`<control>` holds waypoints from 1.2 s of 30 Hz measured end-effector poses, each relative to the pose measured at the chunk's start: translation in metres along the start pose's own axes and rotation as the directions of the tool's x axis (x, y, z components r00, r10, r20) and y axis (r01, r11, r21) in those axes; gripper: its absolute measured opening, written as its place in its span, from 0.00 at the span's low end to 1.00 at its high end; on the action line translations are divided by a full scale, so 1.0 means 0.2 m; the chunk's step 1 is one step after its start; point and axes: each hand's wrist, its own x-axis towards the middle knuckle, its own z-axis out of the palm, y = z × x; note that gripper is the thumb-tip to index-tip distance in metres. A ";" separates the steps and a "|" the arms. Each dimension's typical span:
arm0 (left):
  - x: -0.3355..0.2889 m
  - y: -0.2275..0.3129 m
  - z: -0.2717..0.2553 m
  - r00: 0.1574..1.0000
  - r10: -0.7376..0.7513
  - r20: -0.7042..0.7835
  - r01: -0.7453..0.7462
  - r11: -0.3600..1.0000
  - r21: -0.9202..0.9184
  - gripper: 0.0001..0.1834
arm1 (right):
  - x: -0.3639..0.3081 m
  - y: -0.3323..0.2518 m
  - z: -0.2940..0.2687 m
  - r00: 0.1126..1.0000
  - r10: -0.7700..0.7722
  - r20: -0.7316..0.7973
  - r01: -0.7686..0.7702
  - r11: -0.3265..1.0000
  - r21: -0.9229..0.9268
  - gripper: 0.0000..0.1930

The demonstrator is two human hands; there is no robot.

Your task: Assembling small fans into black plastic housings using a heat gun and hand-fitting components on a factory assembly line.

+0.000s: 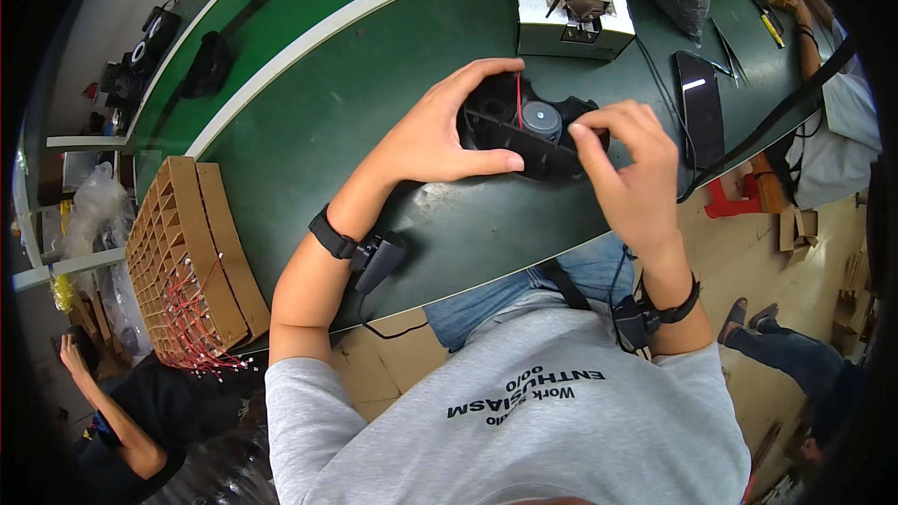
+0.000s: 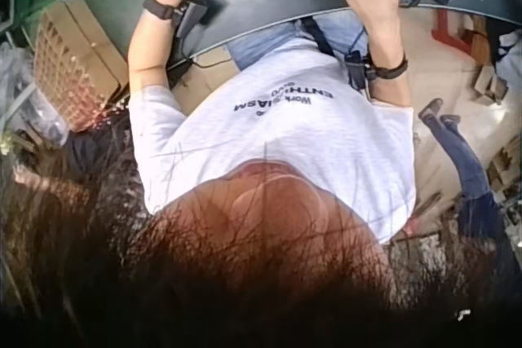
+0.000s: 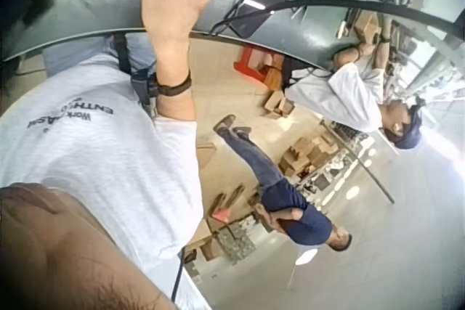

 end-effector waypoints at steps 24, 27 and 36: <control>-0.07 0.04 0.21 0.907 0.220 -0.358 -0.178 0.973 0.146 0.67 | -0.01 -0.04 -0.08 0.948 -0.132 0.290 0.066 0.972 0.227 0.11; -0.07 0.07 0.22 0.911 0.216 -0.351 -0.170 0.973 0.158 0.42 | -0.06 -0.05 -0.08 0.926 -0.277 0.256 0.248 0.959 0.140 0.13; -0.08 0.10 0.24 0.898 0.382 -0.217 -0.298 0.893 0.338 0.33 | -0.01 -0.09 -0.06 0.966 -0.015 0.256 -0.023 0.989 0.147 0.11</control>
